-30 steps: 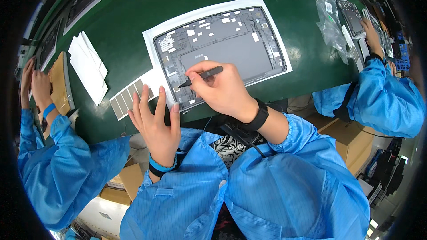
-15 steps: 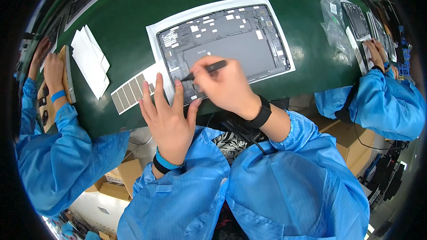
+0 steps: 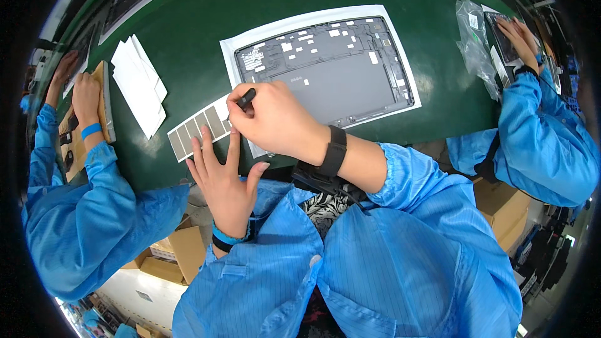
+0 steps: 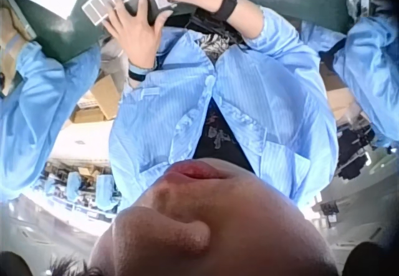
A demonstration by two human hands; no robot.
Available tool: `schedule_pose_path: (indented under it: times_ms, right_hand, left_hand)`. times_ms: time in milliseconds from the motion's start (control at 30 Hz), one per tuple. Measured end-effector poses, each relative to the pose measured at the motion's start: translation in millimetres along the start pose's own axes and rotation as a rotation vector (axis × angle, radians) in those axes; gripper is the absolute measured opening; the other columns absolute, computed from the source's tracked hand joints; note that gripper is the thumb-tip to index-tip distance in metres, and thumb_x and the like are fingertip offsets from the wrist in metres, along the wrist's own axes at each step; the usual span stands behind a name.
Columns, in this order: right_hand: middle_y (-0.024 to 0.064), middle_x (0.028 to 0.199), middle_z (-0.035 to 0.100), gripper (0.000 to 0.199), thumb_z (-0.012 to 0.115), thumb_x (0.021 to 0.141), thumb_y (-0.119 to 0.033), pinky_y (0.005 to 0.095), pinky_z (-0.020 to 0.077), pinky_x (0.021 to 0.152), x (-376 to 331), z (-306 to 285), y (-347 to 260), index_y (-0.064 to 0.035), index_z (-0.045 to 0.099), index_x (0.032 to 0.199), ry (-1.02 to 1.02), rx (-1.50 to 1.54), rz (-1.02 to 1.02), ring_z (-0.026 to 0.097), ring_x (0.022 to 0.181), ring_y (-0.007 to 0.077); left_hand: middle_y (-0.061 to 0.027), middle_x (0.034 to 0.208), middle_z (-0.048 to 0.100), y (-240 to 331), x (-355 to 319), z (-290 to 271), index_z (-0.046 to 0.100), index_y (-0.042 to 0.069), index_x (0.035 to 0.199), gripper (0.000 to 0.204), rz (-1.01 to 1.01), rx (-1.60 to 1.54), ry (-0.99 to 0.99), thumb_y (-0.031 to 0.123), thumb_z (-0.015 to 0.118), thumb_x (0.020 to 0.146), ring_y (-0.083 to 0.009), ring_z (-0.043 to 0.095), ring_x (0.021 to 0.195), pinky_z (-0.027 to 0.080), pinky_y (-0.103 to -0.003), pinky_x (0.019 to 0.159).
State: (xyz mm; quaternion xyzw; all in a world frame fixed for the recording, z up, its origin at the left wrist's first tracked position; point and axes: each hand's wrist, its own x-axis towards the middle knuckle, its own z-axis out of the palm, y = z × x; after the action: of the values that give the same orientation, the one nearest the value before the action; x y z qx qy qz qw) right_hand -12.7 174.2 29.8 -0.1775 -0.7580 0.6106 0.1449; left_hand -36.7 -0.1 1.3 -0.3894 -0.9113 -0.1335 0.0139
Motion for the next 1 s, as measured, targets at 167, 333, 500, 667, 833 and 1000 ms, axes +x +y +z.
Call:
schedule_pose_path:
  times_ms: [167,333,500,667,833,1000]
  right_hand:
    - [0.0054,0.07,0.066,0.019,0.059,0.094,-0.009,0.0241,0.051,0.053,0,-13,-11,0.0049,0.069,0.102,0.174,0.467,0.032,0.063,0.059,0.0082]
    - [0.0049,0.065,0.063,0.022,0.06,0.094,-0.01,0.0255,0.056,0.064,-33,-165,-1,0.0065,0.068,0.106,0.232,0.186,-0.02,0.06,0.054,0.0087]
    - [0.0047,0.068,0.064,0.02,0.06,0.094,-0.012,0.0226,0.0512,0.06,-70,-245,31,0.005,0.068,0.102,0.211,0.049,0.104,0.061,0.059,0.0088]
    - [0.0042,0.073,0.065,0.019,0.061,0.094,-0.013,0.0222,0.0481,0.058,-74,-256,35,0.004,0.067,0.099,0.164,-0.008,0.082,0.06,0.061,0.0081]
    - [0.0055,0.076,0.067,0.018,0.062,0.092,-0.014,0.0216,0.046,0.057,-72,-259,35,0.003,0.067,0.096,0.067,-0.078,0.094,0.058,0.061,0.0073]
    - [0.0089,0.072,0.068,0.018,0.063,0.088,-0.014,0.0264,0.0485,0.058,-66,-263,27,0.003,0.069,0.091,0.073,-0.243,-0.029,0.062,0.06,0.0135]
  left_hand:
    - [-0.0193,0.154,0.031,1,6,-11,0.052,0.023,0.142,0.067,-0.025,-0.009,-0.026,0.051,0.067,0.084,-0.0462,0.024,0.142,0.019,-0.063,0.113]
    - [-0.0202,0.145,0.043,32,23,-22,0.06,0.009,0.131,0.051,0.142,-0.205,0.189,0.03,0.068,0.086,-0.0452,0.036,0.136,0.022,-0.058,0.113]
    - [-0.0231,0.139,0.047,129,52,-11,0.06,-0.001,0.123,0.044,0.505,-0.468,-0.083,0.019,0.071,0.085,-0.0419,0.048,0.127,0.038,-0.049,0.107]
    - [-0.0252,0.14,0.046,181,73,18,0.054,-0.003,0.127,0.047,0.552,-0.425,-0.108,0.019,0.069,0.088,-0.0436,0.046,0.129,0.042,-0.046,0.104]
    - [-0.0265,0.143,0.043,188,77,27,0.05,-0.004,0.132,0.051,0.537,-0.386,-0.163,0.019,0.067,0.09,-0.0425,0.044,0.133,0.044,-0.045,0.104]
    - [-0.0242,0.144,0.044,190,81,28,0.049,-0.005,0.134,0.052,0.533,-0.364,-0.173,0.018,0.066,0.091,-0.0415,0.046,0.132,0.044,-0.044,0.103]
